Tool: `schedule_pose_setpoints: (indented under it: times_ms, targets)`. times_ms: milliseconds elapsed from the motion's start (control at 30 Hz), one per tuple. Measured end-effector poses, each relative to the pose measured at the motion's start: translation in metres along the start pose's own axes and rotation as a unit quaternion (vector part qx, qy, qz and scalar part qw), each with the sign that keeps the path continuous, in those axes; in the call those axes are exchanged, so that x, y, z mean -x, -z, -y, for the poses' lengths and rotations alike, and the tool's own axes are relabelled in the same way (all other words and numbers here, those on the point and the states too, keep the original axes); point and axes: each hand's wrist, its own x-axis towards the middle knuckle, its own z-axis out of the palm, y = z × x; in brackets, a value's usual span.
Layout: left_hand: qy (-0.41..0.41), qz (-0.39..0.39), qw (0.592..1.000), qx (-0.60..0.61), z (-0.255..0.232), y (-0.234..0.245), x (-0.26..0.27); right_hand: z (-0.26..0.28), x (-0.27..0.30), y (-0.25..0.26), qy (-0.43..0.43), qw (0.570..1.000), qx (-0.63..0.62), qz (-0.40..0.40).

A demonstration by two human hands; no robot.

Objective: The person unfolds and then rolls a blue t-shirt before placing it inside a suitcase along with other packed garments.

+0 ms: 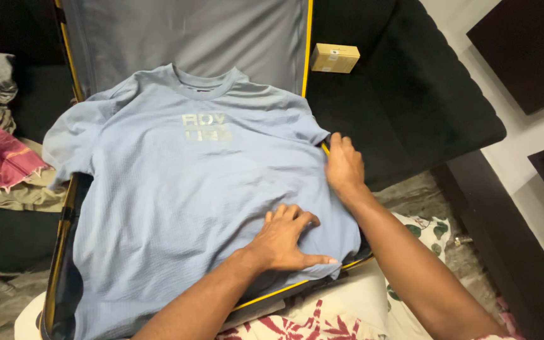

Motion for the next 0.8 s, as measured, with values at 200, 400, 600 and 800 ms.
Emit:
schedule_pose_setpoints:
  times_ms: [200, 400, 600, 800]
  targets:
    - [-0.044, -0.042, 0.997, -0.038, 0.009, -0.015, -0.004, 0.007, 0.031, 0.063, -0.042, 0.988, -0.100, 0.112]
    - [-0.015, -0.004, 0.999, -0.048, 0.012, -0.019, -0.008, -0.011, 0.077, 0.123, -0.163, 0.865, -0.198, 0.430]
    - [-0.013, -0.014, 0.999, -0.045, 0.010, -0.018, -0.005, -0.009, 0.120, 0.126, -0.188, 0.892, -0.234, 0.338]
    - [-0.011, -0.015, 0.998, -0.055, 0.016, -0.022, -0.010, -0.033, 0.152, 0.097, -0.145, 0.834, -0.460, 0.268]
